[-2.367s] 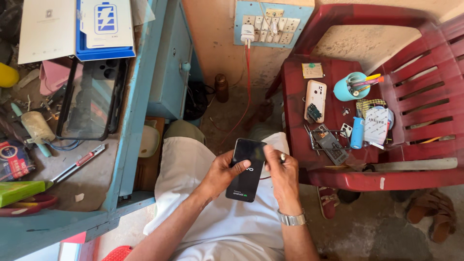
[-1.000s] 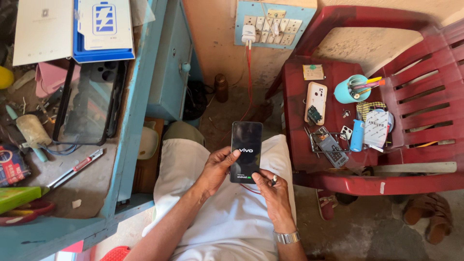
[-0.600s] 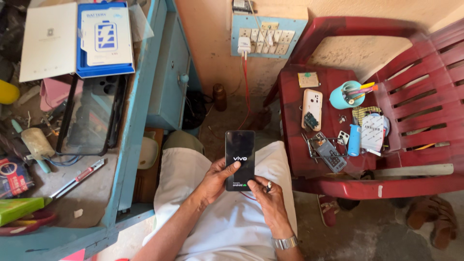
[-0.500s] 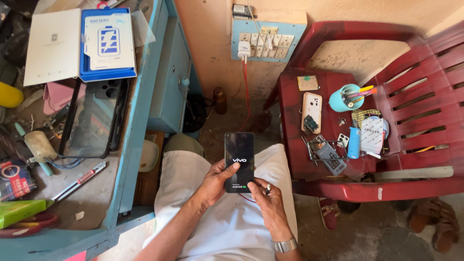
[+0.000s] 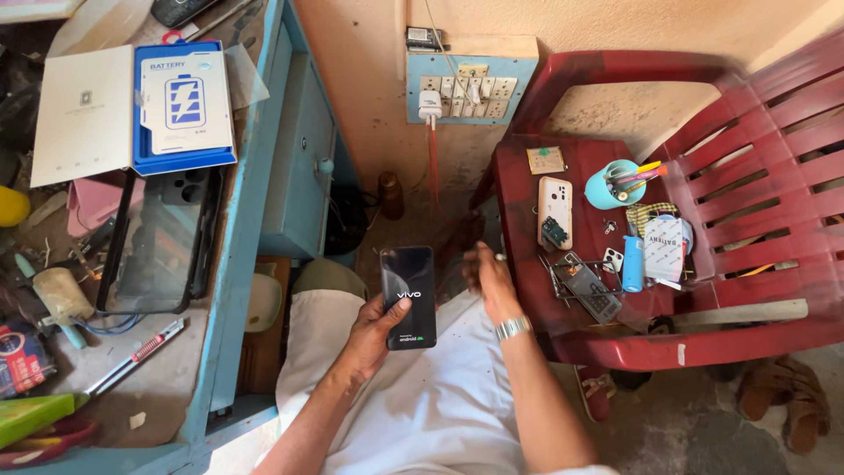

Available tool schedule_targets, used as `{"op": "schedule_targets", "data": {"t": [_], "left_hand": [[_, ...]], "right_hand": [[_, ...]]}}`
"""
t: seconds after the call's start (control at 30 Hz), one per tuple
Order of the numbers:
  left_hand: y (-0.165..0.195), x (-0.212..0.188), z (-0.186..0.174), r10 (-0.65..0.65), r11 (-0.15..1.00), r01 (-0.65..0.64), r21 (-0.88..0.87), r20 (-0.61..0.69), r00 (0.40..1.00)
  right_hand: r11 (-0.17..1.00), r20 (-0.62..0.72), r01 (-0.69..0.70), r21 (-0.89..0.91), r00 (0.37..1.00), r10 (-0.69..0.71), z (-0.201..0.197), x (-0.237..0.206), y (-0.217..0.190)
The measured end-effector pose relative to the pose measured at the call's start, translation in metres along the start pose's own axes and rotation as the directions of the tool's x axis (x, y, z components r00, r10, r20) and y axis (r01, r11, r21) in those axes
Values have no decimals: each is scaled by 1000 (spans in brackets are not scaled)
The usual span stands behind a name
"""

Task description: The person replaces the battery in a disassembled smartphone. They open a new battery package, remove the battery, and install it into the phone's chassis. They then connect the battery ribbon cable to the motherboard and test the device by plugging in a charger and pressing the power button.

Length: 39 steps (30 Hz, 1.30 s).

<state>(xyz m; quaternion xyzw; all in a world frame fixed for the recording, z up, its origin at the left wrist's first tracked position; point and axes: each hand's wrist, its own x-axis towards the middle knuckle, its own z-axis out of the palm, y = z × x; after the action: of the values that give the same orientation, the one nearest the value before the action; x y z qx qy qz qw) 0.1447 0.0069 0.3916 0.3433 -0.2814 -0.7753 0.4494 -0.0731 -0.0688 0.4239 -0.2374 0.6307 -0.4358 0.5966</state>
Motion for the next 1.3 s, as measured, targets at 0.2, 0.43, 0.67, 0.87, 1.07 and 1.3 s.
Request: {"op": "schedule_targets", "data": {"t": [0.2,0.43,0.67,0.87,1.07,1.3], "left_hand": [[2,12,-7,-32,999,32,0,-37,999],[2,33,-1,-45,998,47,52,-41,998],[-7,51,45,-70,991,61,118,80,994],[-19,81,104,-116,989,97,114,173,978],[-50,127,153,-152,969,79,234,315,937],[-123,218,163,-351,863,259,434,147,925]], "right_hand": [[995,13,-12,101,1000,10,29,11,-18],[996,227,72,-61,972,-56,-4,-23,29],[991,233,134,3,964,-131,-58,-71,64],[958,118,269,103,953,-280,-104,-70,66],[949,-22,275,-154,959,-282,-186,-70,4],[930,-206,145,-337,953,-223,-347,2,-74]]}}
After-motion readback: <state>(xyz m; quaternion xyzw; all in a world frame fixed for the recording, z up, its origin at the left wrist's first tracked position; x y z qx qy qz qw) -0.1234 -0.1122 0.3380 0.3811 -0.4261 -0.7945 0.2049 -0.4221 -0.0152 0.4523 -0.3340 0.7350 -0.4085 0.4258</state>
